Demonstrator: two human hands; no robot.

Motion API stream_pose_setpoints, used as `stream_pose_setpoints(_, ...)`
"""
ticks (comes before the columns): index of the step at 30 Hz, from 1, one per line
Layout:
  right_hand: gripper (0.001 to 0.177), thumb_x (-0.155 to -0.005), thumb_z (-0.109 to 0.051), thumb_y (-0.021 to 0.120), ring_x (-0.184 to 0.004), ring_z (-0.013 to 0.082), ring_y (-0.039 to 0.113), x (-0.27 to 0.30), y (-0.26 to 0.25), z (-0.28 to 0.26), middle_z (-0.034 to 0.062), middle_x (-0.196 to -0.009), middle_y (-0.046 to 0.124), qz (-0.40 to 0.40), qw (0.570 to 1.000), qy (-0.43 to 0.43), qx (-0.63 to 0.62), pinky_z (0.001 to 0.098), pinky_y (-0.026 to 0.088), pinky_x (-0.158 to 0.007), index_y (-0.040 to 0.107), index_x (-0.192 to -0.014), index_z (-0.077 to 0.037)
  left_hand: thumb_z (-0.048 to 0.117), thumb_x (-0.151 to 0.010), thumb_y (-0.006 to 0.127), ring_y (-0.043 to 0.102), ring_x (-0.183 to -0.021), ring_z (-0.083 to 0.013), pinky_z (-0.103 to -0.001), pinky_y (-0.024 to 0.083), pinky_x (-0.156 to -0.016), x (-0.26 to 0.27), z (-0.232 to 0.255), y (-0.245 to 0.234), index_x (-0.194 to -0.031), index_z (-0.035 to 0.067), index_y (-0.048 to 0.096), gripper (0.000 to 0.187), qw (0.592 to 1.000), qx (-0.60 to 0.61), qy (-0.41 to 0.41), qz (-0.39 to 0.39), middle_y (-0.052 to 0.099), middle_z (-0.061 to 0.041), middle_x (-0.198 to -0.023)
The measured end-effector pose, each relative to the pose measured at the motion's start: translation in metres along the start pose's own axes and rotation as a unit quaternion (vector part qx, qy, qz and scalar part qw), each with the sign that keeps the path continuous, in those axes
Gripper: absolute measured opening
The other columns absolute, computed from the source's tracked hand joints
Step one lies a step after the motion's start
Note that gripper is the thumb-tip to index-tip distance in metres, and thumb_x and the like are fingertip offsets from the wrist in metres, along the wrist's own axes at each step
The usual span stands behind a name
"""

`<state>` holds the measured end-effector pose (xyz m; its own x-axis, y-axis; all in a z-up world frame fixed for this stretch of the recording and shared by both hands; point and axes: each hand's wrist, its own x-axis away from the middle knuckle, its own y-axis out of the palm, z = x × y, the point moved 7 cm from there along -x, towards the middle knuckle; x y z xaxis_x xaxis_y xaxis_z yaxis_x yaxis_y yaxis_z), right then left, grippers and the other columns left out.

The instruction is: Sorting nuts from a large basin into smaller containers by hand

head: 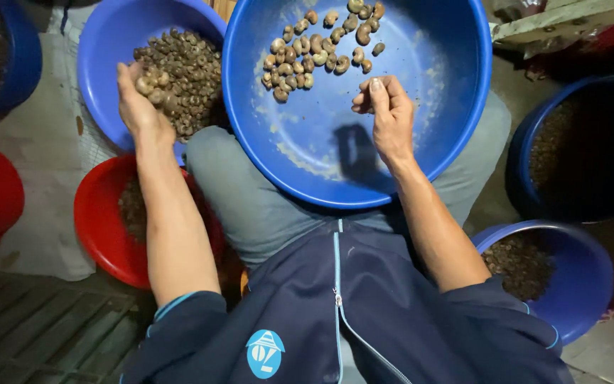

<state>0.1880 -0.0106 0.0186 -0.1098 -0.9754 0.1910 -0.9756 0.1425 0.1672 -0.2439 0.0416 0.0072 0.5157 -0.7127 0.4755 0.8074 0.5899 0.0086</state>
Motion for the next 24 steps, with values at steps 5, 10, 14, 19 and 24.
stream_pose_setpoints(5, 0.024, -0.11, -0.023, 0.053, -0.077, 0.0159, 0.068, -0.002, -0.008, 0.007, 0.0102, -0.085, 0.069, 0.015, 1.0, -0.012, 0.02, 0.0289, 0.06, -0.076, 0.064, -0.105, -0.003, 0.014, -0.099, 0.071, 0.061, -0.129, -0.0343, -0.044, 0.049, -0.112, -0.043, -0.039, -0.036, -0.138, -0.006, 0.052, 0.048, 0.964, -0.096, 0.247, 0.032, 0.056, -0.027, -0.138)
stream_pose_setpoints(10, 0.024, -0.108, -0.024, 0.053, -0.079, 0.0134, 0.064, -0.002, -0.004, 0.01, 0.0058, -0.087, 0.066, -0.008, 0.999, 0.03, 0.012, 0.0274, 0.057, -0.078, 0.063, -0.105, -0.003, 0.012, -0.101, 0.061, 0.074, -0.094, -0.0217, -0.029, 0.067, -0.075, 0.053, 0.035, 0.051, -0.122, 0.002, 0.065, 0.023, 0.922, -0.174, 0.343, -0.031, 0.072, -0.015, -0.113)
stream_pose_setpoints(14, 0.023, -0.108, -0.024, 0.053, -0.079, 0.0131, 0.064, -0.004, -0.005, 0.013, 0.0064, -0.088, 0.067, -0.013, 0.999, 0.028, 0.007, 0.0269, 0.057, -0.078, 0.062, -0.105, -0.002, 0.0, -0.102, 0.059, 0.071, -0.086, -0.0225, -0.031, 0.068, -0.068, 0.096, 0.049, 0.134, -0.116, 0.003, 0.064, 0.015, 0.879, -0.167, 0.383, -0.229, 0.068, -0.015, -0.103)
stream_pose_setpoints(19, 0.025, -0.107, -0.024, 0.053, -0.078, 0.013, 0.065, -0.002, -0.011, 0.019, 0.0064, -0.087, 0.068, -0.001, 0.999, 0.035, 0.019, 0.0257, 0.057, -0.076, 0.063, -0.106, -0.001, 0.003, -0.094, 0.065, 0.073, -0.092, -0.0247, -0.035, 0.062, -0.079, 0.099, -0.017, 0.192, -0.121, 0.0, 0.066, 0.027, 0.765, -0.452, 0.347, -0.3, 0.073, -0.014, -0.109)
stream_pose_setpoints(24, 0.025, -0.107, -0.025, 0.053, -0.076, 0.0127, 0.064, -0.002, -0.01, 0.018, 0.0067, -0.086, 0.069, -0.008, 0.998, 0.047, 0.041, 0.0257, 0.056, -0.073, 0.064, -0.106, -0.002, -0.016, -0.079, 0.059, 0.06, -0.094, -0.0389, -0.055, 0.058, -0.079, 0.054, -0.094, 0.195, -0.131, -0.006, 0.055, 0.053, 0.648, -0.67, 0.293, -0.213, 0.054, -0.023, -0.114)
